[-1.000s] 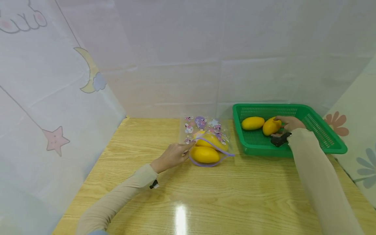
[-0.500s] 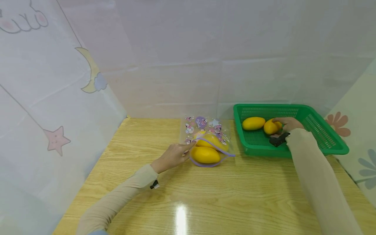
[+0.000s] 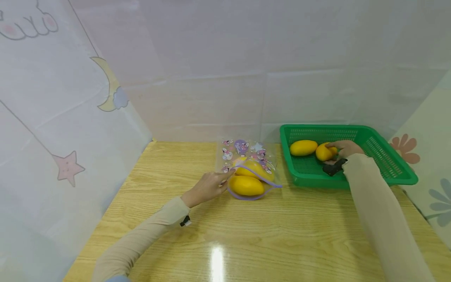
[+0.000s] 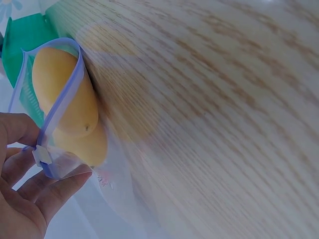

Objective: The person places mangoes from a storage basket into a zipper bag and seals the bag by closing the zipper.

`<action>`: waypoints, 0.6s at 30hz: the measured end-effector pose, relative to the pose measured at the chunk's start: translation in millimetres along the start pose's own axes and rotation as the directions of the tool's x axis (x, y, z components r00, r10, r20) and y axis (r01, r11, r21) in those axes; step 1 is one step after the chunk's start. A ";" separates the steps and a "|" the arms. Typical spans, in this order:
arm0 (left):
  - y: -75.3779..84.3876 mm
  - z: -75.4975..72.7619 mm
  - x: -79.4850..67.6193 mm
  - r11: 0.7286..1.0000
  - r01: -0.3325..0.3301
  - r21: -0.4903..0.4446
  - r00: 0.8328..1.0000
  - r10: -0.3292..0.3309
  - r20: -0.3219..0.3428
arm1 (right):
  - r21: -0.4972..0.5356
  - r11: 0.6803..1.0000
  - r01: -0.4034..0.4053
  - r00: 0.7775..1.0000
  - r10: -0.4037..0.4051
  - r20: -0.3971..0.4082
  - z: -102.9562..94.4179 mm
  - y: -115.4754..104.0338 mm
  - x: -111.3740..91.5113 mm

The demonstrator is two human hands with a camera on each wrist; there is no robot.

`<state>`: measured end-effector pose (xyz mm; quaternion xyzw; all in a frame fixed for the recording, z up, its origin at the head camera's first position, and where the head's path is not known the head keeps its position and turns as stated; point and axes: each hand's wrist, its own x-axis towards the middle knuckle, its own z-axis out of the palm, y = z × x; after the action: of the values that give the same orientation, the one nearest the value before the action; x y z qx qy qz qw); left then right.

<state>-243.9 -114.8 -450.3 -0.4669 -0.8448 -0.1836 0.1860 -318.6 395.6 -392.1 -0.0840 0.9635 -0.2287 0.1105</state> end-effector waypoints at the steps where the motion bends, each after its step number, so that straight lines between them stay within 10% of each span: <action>1: 0.1 0.0 0.0 1.000 0.000 0.001 1.000 0.000 0.001 | 0.006 1.000 -0.008 1.000 0.008 0.000 0.0 0.2 0.0; 18: 1.6 -2.1 -0.3 1.000 -0.005 0.007 1.000 0.005 0.006 | 0.042 0.997 -0.058 0.998 0.058 -0.018 -4.3 -3.0 0.4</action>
<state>-242.1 -115.2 -448.5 -0.4691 -0.8447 -0.1790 0.1857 -319.8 394.7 -387.0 -0.0515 0.9617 -0.2459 0.1095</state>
